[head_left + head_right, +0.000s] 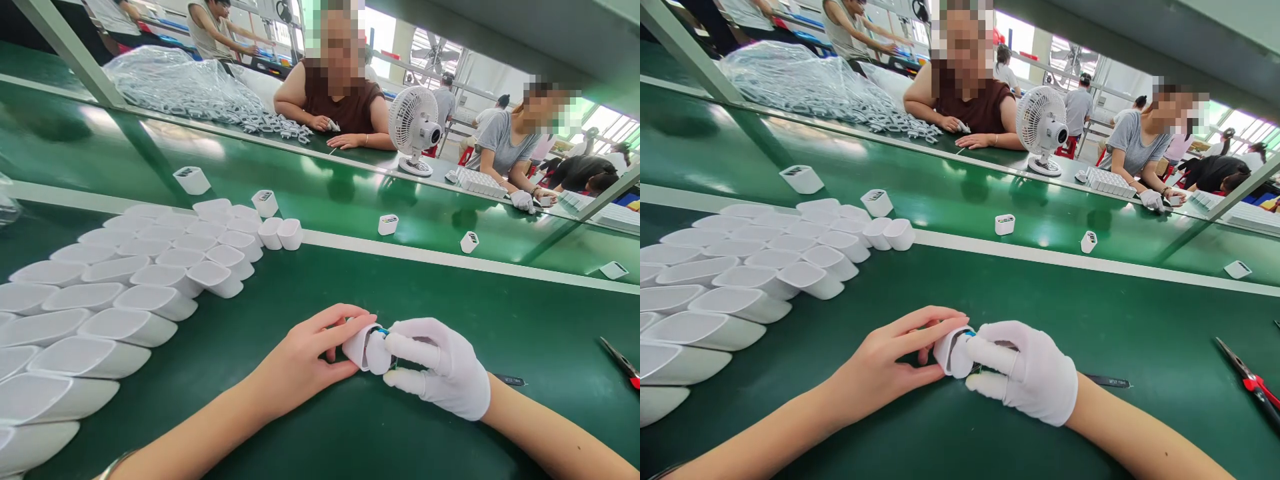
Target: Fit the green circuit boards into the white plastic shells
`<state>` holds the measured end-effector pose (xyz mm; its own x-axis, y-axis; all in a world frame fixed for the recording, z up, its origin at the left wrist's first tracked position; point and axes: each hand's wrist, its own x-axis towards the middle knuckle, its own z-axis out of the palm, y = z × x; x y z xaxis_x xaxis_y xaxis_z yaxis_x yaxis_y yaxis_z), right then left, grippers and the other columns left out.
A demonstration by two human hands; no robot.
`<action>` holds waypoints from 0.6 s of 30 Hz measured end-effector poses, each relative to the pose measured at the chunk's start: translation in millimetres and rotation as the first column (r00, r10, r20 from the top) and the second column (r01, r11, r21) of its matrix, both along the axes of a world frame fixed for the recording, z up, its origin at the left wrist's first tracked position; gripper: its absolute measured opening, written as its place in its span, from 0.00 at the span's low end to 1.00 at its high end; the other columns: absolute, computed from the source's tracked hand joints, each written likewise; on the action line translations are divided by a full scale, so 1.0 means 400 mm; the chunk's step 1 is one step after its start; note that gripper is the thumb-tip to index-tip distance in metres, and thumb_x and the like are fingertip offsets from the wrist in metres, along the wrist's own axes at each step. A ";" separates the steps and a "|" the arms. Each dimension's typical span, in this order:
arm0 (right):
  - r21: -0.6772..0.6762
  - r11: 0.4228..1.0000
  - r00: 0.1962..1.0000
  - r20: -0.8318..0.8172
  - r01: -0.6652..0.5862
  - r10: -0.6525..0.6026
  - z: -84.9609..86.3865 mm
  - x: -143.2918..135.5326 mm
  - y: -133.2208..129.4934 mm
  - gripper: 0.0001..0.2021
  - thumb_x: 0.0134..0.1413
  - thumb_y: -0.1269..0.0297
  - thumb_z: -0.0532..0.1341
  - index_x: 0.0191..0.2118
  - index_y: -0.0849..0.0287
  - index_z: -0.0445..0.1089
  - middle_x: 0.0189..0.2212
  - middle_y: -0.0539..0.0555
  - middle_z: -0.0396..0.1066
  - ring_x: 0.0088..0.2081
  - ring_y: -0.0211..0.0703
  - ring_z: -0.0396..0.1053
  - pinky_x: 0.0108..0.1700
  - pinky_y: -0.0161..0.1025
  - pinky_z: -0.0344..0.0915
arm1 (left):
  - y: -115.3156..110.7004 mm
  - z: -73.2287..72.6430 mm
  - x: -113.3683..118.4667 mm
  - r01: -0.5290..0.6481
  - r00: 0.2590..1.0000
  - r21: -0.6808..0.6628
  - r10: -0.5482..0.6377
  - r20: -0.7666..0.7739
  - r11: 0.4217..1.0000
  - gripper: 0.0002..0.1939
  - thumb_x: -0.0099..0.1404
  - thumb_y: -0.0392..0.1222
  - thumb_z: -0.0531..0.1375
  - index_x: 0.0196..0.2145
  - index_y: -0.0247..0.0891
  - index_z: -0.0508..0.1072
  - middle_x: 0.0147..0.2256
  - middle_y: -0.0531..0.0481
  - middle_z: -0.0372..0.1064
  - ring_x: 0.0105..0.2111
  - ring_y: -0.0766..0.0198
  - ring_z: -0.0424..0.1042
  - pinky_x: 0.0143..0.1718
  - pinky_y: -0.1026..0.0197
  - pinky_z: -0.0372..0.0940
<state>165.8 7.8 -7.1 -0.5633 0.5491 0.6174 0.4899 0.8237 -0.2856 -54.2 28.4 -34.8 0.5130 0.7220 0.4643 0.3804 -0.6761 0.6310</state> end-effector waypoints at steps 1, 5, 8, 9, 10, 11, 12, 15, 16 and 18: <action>-0.018 1.000 0.999 0.032 0.013 -0.012 -0.002 0.000 -0.002 0.12 0.57 0.65 0.58 0.47 0.56 0.65 0.37 0.53 0.70 0.34 0.36 0.70 0.34 0.32 0.70 | -0.002 0.001 0.001 -0.005 1.000 -0.004 0.005 -0.004 1.000 0.22 0.58 0.30 0.54 0.49 0.46 0.68 0.44 0.48 0.68 0.26 0.72 0.65 0.23 0.71 0.64; -0.019 0.995 0.985 0.140 0.101 -0.098 0.000 -0.005 -0.011 0.14 0.55 0.63 0.60 0.48 0.53 0.66 0.38 0.52 0.70 0.35 0.39 0.70 0.33 0.33 0.69 | -0.005 0.000 0.005 -0.022 1.000 -0.007 0.021 -0.007 1.000 0.23 0.58 0.29 0.55 0.49 0.47 0.69 0.44 0.49 0.67 0.23 0.74 0.61 0.24 0.71 0.63; 0.022 0.987 0.978 0.138 0.157 -0.158 0.011 -0.011 -0.016 0.12 0.55 0.64 0.58 0.46 0.53 0.67 0.37 0.52 0.70 0.34 0.39 0.69 0.33 0.34 0.68 | -0.003 -0.003 0.006 -0.025 1.000 0.016 0.025 -0.002 1.000 0.21 0.58 0.31 0.55 0.49 0.46 0.69 0.44 0.49 0.68 0.21 0.74 0.59 0.23 0.70 0.64; 0.029 0.986 0.977 0.137 0.163 -0.166 0.016 -0.012 -0.017 0.11 0.55 0.65 0.58 0.45 0.54 0.67 0.36 0.52 0.70 0.33 0.38 0.69 0.32 0.34 0.68 | -0.003 -0.004 0.006 -0.024 1.000 0.021 0.024 -0.001 1.000 0.21 0.59 0.31 0.55 0.49 0.46 0.68 0.44 0.49 0.68 0.21 0.74 0.59 0.23 0.70 0.64; 0.033 0.986 0.976 0.143 0.164 -0.167 0.019 -0.012 -0.018 0.10 0.56 0.65 0.57 0.44 0.54 0.67 0.36 0.52 0.70 0.32 0.37 0.68 0.32 0.33 0.68 | -0.002 -0.005 0.007 -0.022 1.000 0.025 0.022 0.003 0.999 0.21 0.58 0.31 0.55 0.49 0.46 0.68 0.44 0.49 0.68 0.22 0.74 0.59 0.24 0.70 0.64; 0.035 0.987 0.975 0.152 0.156 -0.160 0.022 -0.011 -0.019 0.10 0.56 0.65 0.57 0.44 0.55 0.66 0.36 0.52 0.70 0.32 0.37 0.68 0.32 0.33 0.68 | -0.002 -0.006 0.007 -0.021 1.000 0.029 0.021 0.011 0.999 0.21 0.58 0.31 0.55 0.49 0.45 0.68 0.44 0.49 0.68 0.22 0.74 0.60 0.24 0.69 0.65; 0.033 0.989 0.975 0.164 0.147 -0.151 0.025 -0.010 -0.020 0.10 0.56 0.64 0.57 0.45 0.55 0.66 0.36 0.52 0.70 0.32 0.37 0.68 0.32 0.34 0.68 | -0.003 -0.006 0.007 -0.022 1.000 0.032 0.021 0.023 0.999 0.21 0.58 0.31 0.55 0.49 0.45 0.68 0.44 0.49 0.68 0.22 0.74 0.60 0.24 0.69 0.65; 0.005 0.993 0.977 0.176 0.120 -0.119 0.027 -0.005 -0.019 0.12 0.57 0.63 0.56 0.47 0.55 0.65 0.38 0.53 0.69 0.34 0.38 0.69 0.34 0.35 0.69 | -0.005 -0.006 0.006 -0.036 0.999 0.049 0.034 0.041 0.998 0.21 0.58 0.31 0.55 0.49 0.46 0.69 0.43 0.48 0.69 0.22 0.73 0.61 0.23 0.69 0.64; -0.003 0.994 0.979 0.174 0.112 -0.110 0.026 -0.004 -0.018 0.13 0.57 0.63 0.56 0.48 0.55 0.64 0.38 0.53 0.69 0.34 0.39 0.69 0.35 0.35 0.69 | -0.006 -0.006 0.005 -0.039 0.999 0.058 0.038 0.033 0.998 0.21 0.58 0.31 0.55 0.48 0.46 0.70 0.43 0.48 0.69 0.22 0.73 0.61 0.22 0.69 0.64; -0.011 0.994 0.979 0.178 0.106 -0.103 0.026 -0.003 -0.017 0.12 0.57 0.63 0.56 0.48 0.54 0.65 0.38 0.54 0.69 0.35 0.40 0.69 0.34 0.35 0.69 | -0.007 -0.006 0.005 -0.045 0.999 0.076 0.044 0.013 0.996 0.20 0.59 0.31 0.55 0.48 0.46 0.70 0.43 0.47 0.69 0.23 0.72 0.63 0.22 0.69 0.63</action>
